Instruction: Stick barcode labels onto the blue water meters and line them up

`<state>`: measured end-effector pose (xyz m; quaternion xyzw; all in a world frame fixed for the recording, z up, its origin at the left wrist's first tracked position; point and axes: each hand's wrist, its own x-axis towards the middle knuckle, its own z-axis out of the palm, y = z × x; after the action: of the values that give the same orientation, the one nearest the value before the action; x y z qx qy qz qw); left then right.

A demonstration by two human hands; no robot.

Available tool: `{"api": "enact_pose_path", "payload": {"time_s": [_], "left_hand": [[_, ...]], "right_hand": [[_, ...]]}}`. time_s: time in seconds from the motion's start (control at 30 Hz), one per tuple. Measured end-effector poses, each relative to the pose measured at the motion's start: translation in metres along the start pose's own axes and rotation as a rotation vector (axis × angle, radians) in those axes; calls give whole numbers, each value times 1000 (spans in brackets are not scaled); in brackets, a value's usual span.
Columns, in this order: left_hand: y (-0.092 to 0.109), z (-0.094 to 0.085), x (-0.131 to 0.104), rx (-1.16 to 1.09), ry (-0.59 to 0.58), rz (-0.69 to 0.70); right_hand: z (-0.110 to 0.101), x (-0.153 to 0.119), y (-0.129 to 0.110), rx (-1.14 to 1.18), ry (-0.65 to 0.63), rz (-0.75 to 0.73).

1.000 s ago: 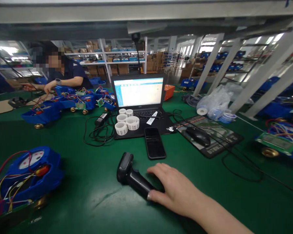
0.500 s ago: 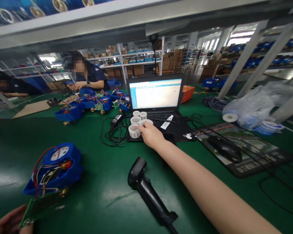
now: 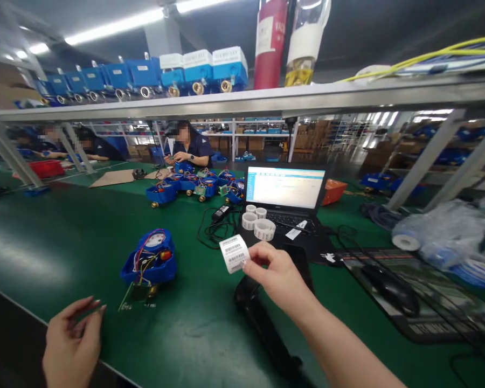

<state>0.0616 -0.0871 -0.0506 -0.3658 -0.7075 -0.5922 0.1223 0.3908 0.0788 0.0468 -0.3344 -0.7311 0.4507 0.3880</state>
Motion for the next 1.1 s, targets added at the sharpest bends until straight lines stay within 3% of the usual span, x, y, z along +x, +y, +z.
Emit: {"api": "enact_pose_path", "payload": {"time_s": [0.07,0.13,0.23,0.33,0.4,0.5,0.77,0.9,1.1], "left_hand": [[30,-4,-10,-207,59,8],[69,-6,-25,-346,35,84],[121,0,-49,-467,-301,90],[147,11,-63,-675,-563,-71],[152,16,-66,-765,-663,-218],[150,12,-65,-756,-703,-327],[144,-17,-67,-688,-672,-379],[139,-16,-69,-674,-604,-390],[137,-9,-71,-676,-612,-401]], "right_hand": [[11,-22,-12,104,2,56],[26,-39,-21,151,-3,79],[51,-59,-26,188,35,15],[73,-75,-23,154,72,-61],[84,-83,-20,140,53,-86],[93,-92,-18,207,30,-96],[109,-103,-27,390,71,-35],[109,-106,-21,345,88,-67],[106,-111,-10,269,132,-85]]}}
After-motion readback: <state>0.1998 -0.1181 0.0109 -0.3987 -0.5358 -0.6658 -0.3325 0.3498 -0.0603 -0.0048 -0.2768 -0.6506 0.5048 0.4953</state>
